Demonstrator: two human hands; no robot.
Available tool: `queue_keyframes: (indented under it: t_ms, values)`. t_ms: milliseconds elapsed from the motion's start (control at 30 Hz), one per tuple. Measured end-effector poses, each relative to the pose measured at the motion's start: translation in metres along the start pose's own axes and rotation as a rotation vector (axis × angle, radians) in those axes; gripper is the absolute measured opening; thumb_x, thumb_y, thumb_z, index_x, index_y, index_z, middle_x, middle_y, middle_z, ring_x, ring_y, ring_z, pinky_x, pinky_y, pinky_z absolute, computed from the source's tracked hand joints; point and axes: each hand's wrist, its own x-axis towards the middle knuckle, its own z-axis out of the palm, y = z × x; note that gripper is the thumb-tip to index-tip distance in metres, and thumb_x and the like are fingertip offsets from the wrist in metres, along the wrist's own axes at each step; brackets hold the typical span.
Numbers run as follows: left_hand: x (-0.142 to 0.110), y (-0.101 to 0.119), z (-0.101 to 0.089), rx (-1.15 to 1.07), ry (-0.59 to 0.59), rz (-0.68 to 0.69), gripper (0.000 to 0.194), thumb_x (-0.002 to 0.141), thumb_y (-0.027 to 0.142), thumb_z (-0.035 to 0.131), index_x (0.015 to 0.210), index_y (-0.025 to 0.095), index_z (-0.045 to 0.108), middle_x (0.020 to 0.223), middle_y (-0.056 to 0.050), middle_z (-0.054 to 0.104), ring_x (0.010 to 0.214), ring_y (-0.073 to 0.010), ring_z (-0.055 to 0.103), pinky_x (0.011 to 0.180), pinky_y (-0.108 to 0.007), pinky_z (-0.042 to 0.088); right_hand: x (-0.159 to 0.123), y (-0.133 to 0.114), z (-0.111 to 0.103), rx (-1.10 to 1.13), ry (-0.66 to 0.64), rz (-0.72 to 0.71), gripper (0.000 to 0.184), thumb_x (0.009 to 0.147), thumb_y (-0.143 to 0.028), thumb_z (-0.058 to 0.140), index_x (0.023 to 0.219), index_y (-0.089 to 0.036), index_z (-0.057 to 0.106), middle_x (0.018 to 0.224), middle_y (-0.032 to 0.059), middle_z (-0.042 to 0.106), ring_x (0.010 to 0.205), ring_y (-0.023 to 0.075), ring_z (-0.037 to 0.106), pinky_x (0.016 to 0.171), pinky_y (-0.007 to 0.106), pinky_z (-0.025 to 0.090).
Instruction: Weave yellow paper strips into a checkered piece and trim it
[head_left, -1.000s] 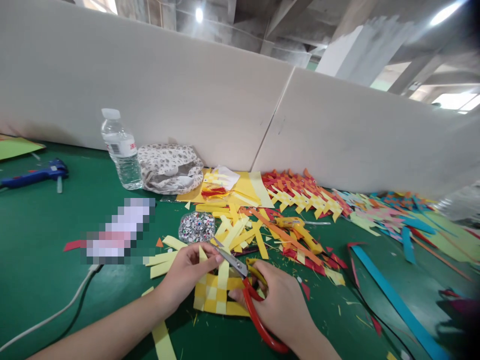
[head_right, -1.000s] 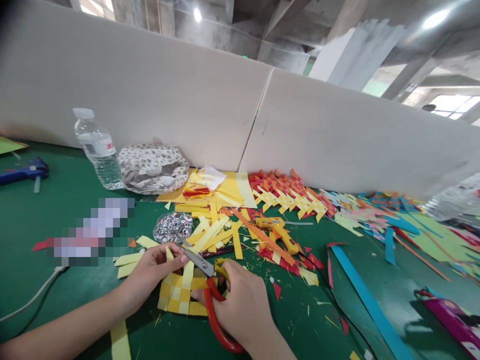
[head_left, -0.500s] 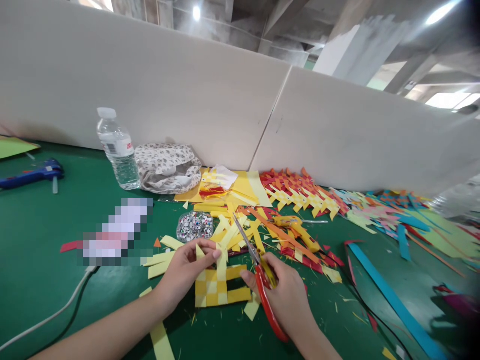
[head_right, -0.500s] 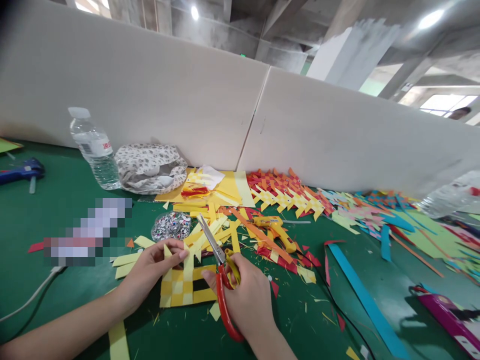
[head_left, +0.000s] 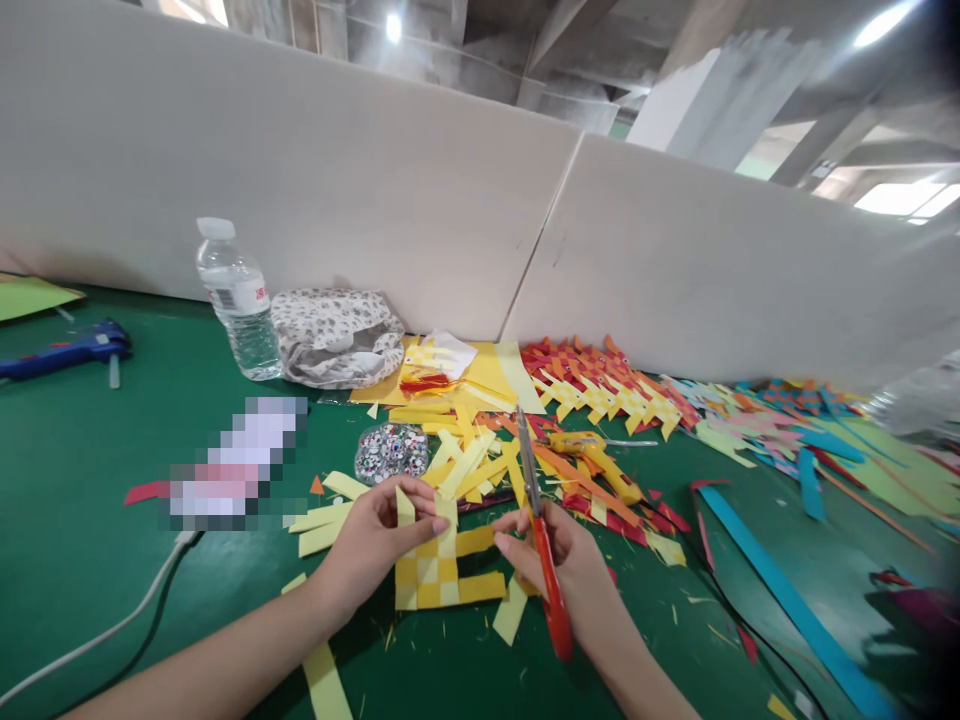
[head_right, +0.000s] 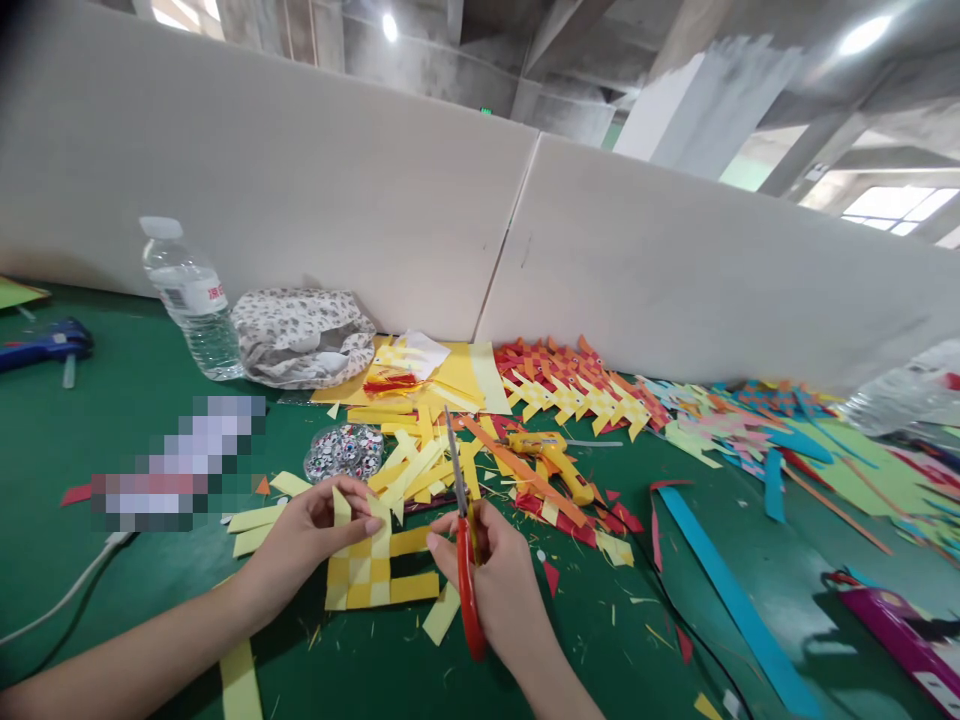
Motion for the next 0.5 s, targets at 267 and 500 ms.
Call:
queue_keyframes:
  t_ms: [267,500]
  values:
    - [0.001,-0.006,-0.004,-0.032,0.046,0.043,0.020,0.065,0.024,0.072,0.070,0.020,0.053,0.072,0.003,0.052,0.065,-0.0106,0.049,0.060,-0.020,0.040,-0.003,-0.011,0.004,-0.027,-0.027,-0.005,0.031,0.064,-0.036,0.068,0.084,-0.019,0.052,0.078,0.0009,0.060,0.054,0.0108,0.047,0.052,0.025,0.043]
    - [-0.001,-0.003,-0.002,-0.079,0.000,0.005,0.025,0.061,0.024,0.075,0.072,0.020,0.053,0.066,0.006,0.053,0.060,-0.0097,0.050,0.058,-0.020,0.040,-0.002,-0.009,0.004,0.141,0.027,-0.047,0.035,0.058,-0.034,0.074,0.075,-0.020,0.046,0.072,-0.0016,0.056,0.057,0.0120,0.052,0.055,0.025,0.046]
